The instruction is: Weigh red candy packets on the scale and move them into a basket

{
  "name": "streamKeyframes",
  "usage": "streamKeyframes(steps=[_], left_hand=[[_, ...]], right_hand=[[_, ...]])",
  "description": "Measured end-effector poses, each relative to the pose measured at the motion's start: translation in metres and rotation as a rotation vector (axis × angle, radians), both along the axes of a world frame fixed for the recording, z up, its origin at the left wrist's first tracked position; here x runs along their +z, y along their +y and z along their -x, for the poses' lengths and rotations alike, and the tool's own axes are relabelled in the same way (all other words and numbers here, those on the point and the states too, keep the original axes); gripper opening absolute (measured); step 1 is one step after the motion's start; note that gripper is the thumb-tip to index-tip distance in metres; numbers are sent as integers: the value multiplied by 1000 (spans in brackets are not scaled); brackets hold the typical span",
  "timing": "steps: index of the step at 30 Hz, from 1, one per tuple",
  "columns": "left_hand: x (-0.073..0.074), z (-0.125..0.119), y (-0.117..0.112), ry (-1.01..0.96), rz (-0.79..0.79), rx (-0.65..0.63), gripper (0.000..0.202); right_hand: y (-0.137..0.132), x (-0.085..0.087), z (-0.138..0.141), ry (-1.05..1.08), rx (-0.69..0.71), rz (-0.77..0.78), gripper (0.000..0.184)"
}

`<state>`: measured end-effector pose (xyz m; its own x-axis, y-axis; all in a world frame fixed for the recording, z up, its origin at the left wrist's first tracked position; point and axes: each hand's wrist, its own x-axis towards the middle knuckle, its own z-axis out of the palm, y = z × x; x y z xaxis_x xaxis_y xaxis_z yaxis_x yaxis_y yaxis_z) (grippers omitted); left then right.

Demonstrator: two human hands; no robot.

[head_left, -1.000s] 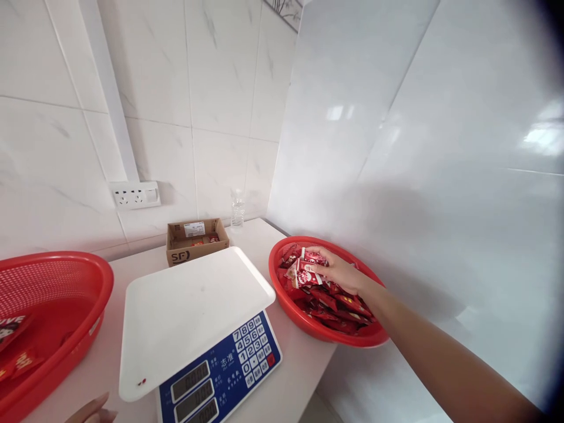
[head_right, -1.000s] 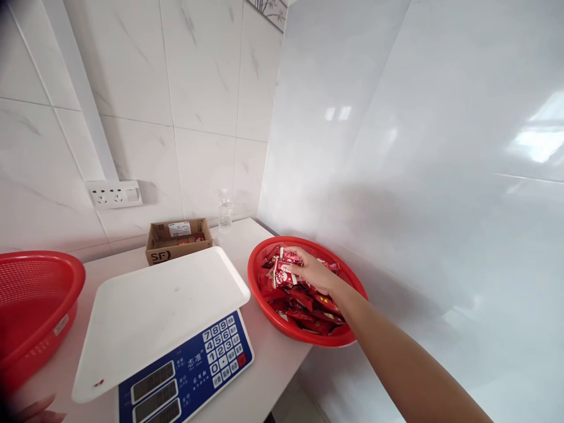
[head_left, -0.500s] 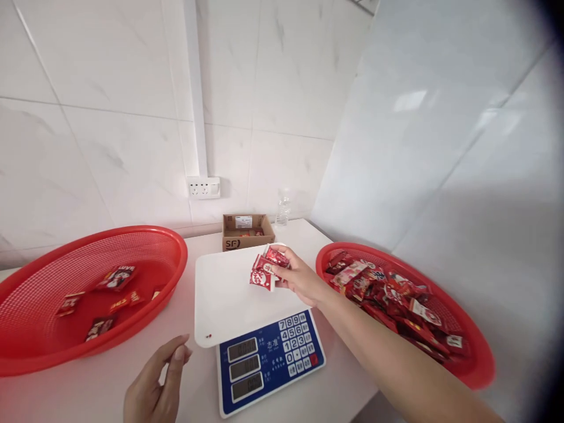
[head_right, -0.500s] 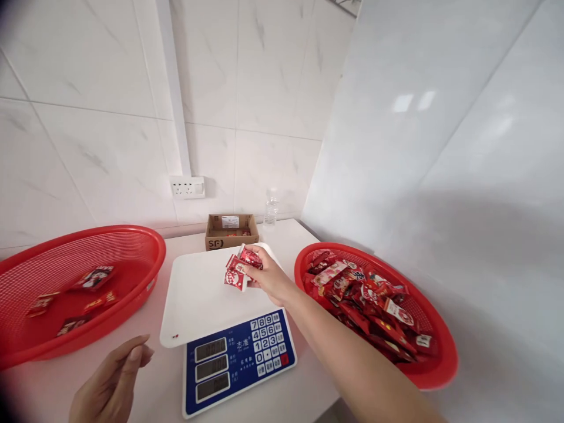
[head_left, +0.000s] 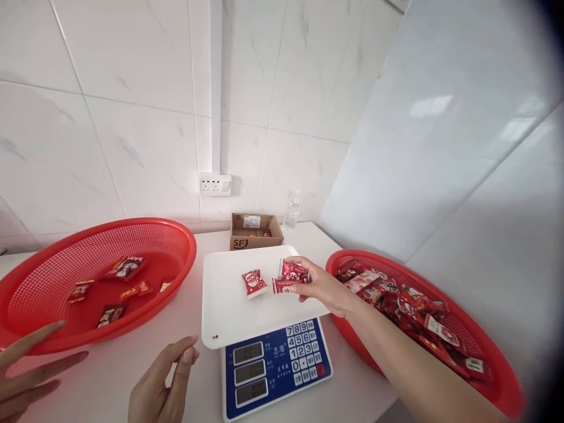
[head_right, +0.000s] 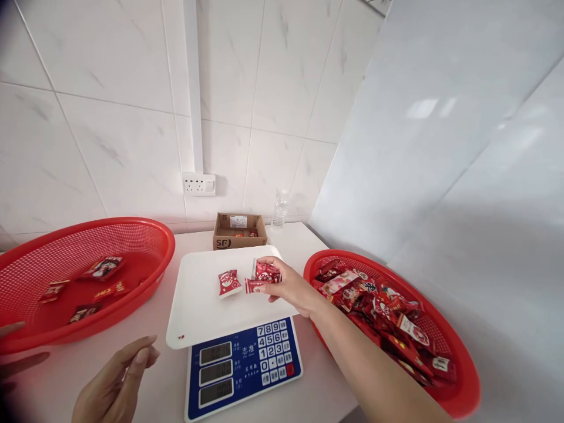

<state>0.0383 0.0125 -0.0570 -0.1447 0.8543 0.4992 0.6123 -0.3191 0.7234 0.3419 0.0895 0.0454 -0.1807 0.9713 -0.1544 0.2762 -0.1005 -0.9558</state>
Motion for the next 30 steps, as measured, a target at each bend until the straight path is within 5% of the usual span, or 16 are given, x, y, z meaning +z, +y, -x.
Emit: streamKeyframes(steps=[4, 10, 18, 24, 30], left_hand=[[0, 0, 1, -22, 30, -3, 38], [3, -5, -1, -90, 54, 42, 40], [9, -14, -6, -156, 76, 82, 44], [9, -12, -6, -160, 93, 93, 43], [16, -15, -9, -171, 99, 81, 38]], right_hand=[[2, -1, -2, -139, 85, 27, 54], [9, -15, 4, -389, -85, -267, 49], [2, -27, 24, -438, 48, -283, 55], [7, -26, 40, -410, -35, -351, 50], [11, -15, 17, -492, -221, -359, 47]])
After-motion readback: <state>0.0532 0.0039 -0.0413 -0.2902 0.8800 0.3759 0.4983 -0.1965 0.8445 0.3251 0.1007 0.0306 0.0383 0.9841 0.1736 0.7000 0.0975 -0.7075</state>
